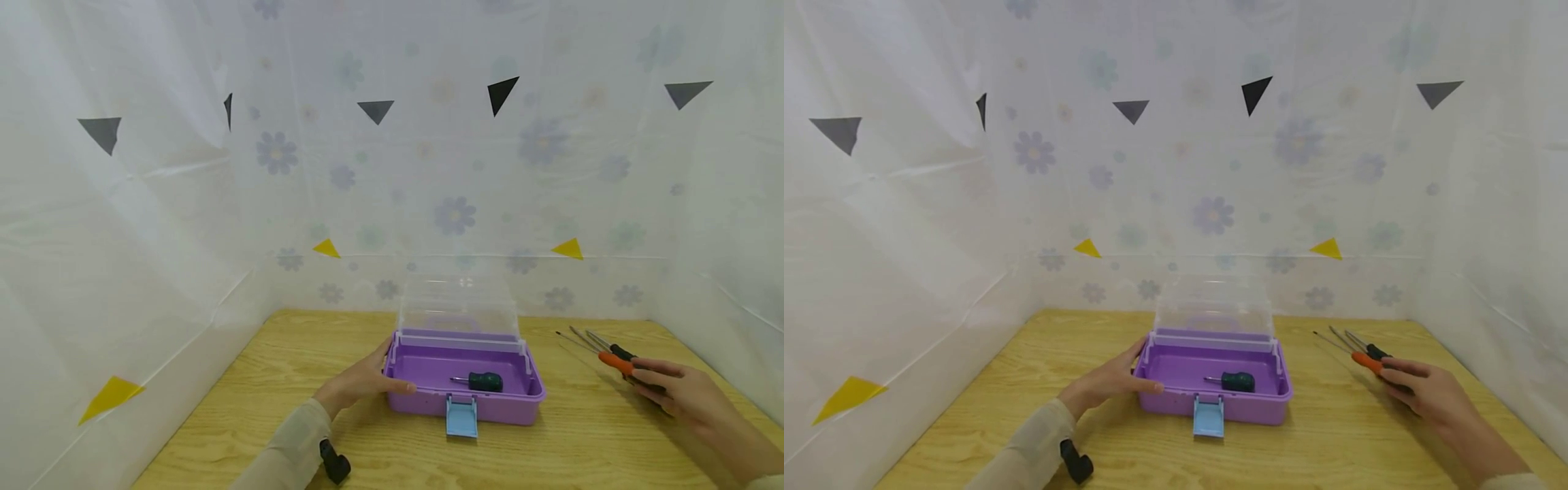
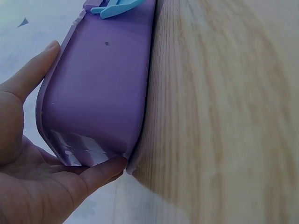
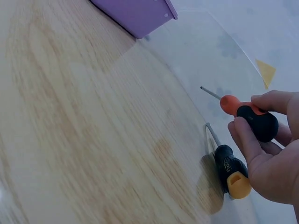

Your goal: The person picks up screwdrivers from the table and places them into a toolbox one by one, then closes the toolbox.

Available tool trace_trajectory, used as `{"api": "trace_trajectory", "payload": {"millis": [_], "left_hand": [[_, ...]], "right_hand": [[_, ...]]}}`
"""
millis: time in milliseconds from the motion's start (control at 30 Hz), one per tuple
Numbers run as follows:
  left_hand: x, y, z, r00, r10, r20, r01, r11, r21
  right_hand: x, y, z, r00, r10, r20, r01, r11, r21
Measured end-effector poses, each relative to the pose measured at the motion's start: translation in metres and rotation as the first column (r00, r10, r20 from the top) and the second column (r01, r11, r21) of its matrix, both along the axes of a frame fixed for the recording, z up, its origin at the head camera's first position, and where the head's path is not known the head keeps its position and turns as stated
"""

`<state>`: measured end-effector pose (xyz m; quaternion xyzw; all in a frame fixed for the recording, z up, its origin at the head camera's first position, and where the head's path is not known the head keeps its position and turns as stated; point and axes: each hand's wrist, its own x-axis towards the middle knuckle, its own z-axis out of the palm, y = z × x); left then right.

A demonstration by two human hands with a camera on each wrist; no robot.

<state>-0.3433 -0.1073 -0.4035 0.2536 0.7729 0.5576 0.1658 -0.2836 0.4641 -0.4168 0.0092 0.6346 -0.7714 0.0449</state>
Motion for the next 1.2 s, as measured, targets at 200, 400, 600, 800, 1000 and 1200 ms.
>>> {"api": "trace_trajectory", "payload": {"millis": [200,400,600,800,1000,1200], "left_hand": [[0.001,0.0,0.001,1.0,0.018,-0.001,-0.018,1.0,-0.018],[0.001,0.0,0.001,1.0,0.027,0.006,-0.027,1.0,-0.016],[0.001,-0.001,0.001,0.999,0.032,0.006,-0.032,0.999,-0.019],[0.002,-0.001,0.001,1.0,0.021,0.009,-0.021,1.0,-0.009],[0.001,0.0,-0.001,1.0,0.013,0.019,-0.013,1.0,0.011],[0.0,0.0,-0.002,1.0,0.018,0.025,-0.018,1.0,0.017]], "right_hand": [[0.0,0.01,-0.005,0.996,0.088,-0.006,-0.088,0.99,-0.11],[0.001,0.015,-0.006,0.98,0.189,-0.064,-0.198,0.956,-0.216],[0.001,0.016,-0.001,0.943,0.307,-0.127,-0.332,0.888,-0.318],[0.001,0.015,0.002,0.931,0.337,-0.141,-0.365,0.867,-0.339],[0.001,0.015,0.005,0.903,0.387,-0.185,-0.428,0.843,-0.327],[0.002,0.011,0.012,0.888,0.414,-0.199,-0.458,0.834,-0.307]]}}
